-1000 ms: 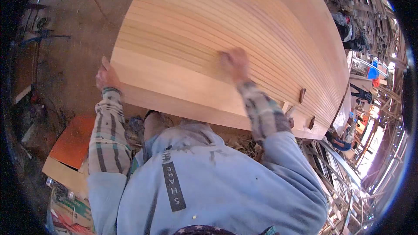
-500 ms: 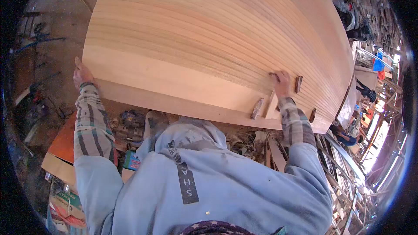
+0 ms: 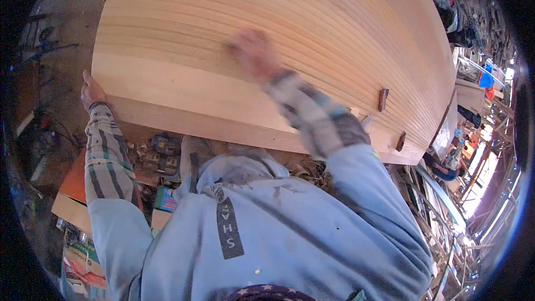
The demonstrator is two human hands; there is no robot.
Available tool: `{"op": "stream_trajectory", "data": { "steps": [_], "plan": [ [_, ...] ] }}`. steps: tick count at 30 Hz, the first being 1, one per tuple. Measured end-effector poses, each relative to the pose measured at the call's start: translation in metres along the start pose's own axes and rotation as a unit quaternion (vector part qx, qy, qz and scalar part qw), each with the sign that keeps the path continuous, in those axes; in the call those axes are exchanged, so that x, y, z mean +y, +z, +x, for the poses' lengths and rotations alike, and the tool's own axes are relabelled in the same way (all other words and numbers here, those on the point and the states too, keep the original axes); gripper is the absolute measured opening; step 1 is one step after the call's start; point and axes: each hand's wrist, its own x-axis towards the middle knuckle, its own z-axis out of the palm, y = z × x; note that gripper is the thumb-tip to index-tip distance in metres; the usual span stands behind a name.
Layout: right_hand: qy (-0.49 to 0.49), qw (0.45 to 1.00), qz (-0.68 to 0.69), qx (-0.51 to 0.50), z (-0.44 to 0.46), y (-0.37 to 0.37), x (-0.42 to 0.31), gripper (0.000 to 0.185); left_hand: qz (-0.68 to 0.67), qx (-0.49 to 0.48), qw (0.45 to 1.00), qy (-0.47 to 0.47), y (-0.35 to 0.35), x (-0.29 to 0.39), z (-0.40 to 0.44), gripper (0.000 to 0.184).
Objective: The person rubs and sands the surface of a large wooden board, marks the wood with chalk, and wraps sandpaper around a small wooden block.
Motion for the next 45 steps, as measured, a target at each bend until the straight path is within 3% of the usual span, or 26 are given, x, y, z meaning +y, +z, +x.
{"op": "stream_trajectory", "data": {
  "steps": [2,4,6,7,8,11,13,15,16,17,19,20,24,26,32,35,38,40,42,45],
  "plan": [
    [0.122,0.992,0.002,-0.025,-0.095,-0.055,0.036,0.02,0.09,0.031,0.995,0.016,0.0,0.003,-0.005,0.084],
    [0.157,0.973,-0.167,-0.025,-0.172,-0.109,0.076,0.012,0.161,0.05,0.985,0.045,0.005,-0.006,0.003,0.082],
    [0.175,0.972,-0.155,-0.036,-0.172,-0.121,0.07,0.01,0.204,0.058,0.975,0.071,0.009,-0.012,0.009,0.081],
    [0.195,0.969,-0.145,-0.045,-0.165,-0.127,0.068,0.007,0.19,0.049,0.979,0.063,0.009,-0.012,0.01,0.081],
    [0.154,0.982,-0.111,-0.009,-0.136,-0.111,0.056,0.006,0.176,0.041,0.982,0.055,0.008,-0.011,0.01,0.08],
    [0.056,0.995,0.0,0.088,-0.017,-0.002,0.001,0.005,0.132,0.045,0.99,0.031,-0.002,0.018,-0.021,0.081],
    [-0.004,0.994,0.06,0.092,0.058,0.048,-0.029,0.013,0.156,0.054,0.984,0.064,0.002,-0.009,0.004,0.08],
    [0.053,0.998,0.018,-0.03,0.103,0.028,-0.07,0.013,0.172,0.06,0.978,0.102,0.006,-0.007,0.01,0.08],
    [0.058,0.998,0.013,-0.029,0.084,0.038,-0.059,0.013,0.14,0.035,0.988,0.054,0.002,-0.003,0.004,0.08],
    [0.134,0.954,0.269,0.001,0.053,0.056,-0.034,0.013,0.103,0.013,0.995,0.002,-0.001,0.001,0.003,0.081],
    [-0.007,0.996,0.067,0.056,0.003,0.003,0.001,0.013,0.139,0.018,0.989,0.044,0.013,-0.018,0.017,0.08],
    [0.092,0.987,0.12,-0.051,-0.034,-0.029,0.021,0.012,0.154,0.011,0.987,0.048,0.012,-0.023,0.023,0.078],
    [0.198,0.978,-0.05,-0.037,-0.124,-0.109,0.046,0.009,0.172,0.001,0.985,0.005,0.011,-0.002,-0.002,0.072],
    [0.202,0.978,-0.046,-0.041,-0.089,-0.094,0.034,0.009,0.163,0.005,0.986,0.036,0.001,0.015,-0.026,0.073],
    [-0.024,0.996,0.059,0.062,0.174,0.081,-0.094,0.013,0.13,0.011,0.991,-0.017,-0.004,0.028,-0.038,0.069],
    [-0.036,0.99,0.105,0.09,0.275,0.138,-0.149,0.014,0.161,0.002,0.987,-0.026,-0.011,0.036,-0.046,0.07],
    [-0.11,0.987,0.094,0.071,0.256,0.126,-0.128,0.016,0.128,-0.008,0.991,-0.026,-0.019,0.044,-0.051,0.071],
    [-0.03,0.996,0.071,-0.042,0.195,0.078,-0.104,0.018,0.136,-0.024,0.99,-0.042,-0.014,0.037,-0.044,0.07],
    [-0.028,0.998,0.054,0.015,0.135,0.044,-0.076,0.011,0.145,-0.041,0.987,-0.06,-0.013,0.034,-0.037,0.069],
    [0.05,0.997,0.038,-0.04,0.115,0.018,-0.073,0.008,0.147,-0.068,0.985,-0.061,-0.017,0.04,-0.039,0.066]
  ]
}}
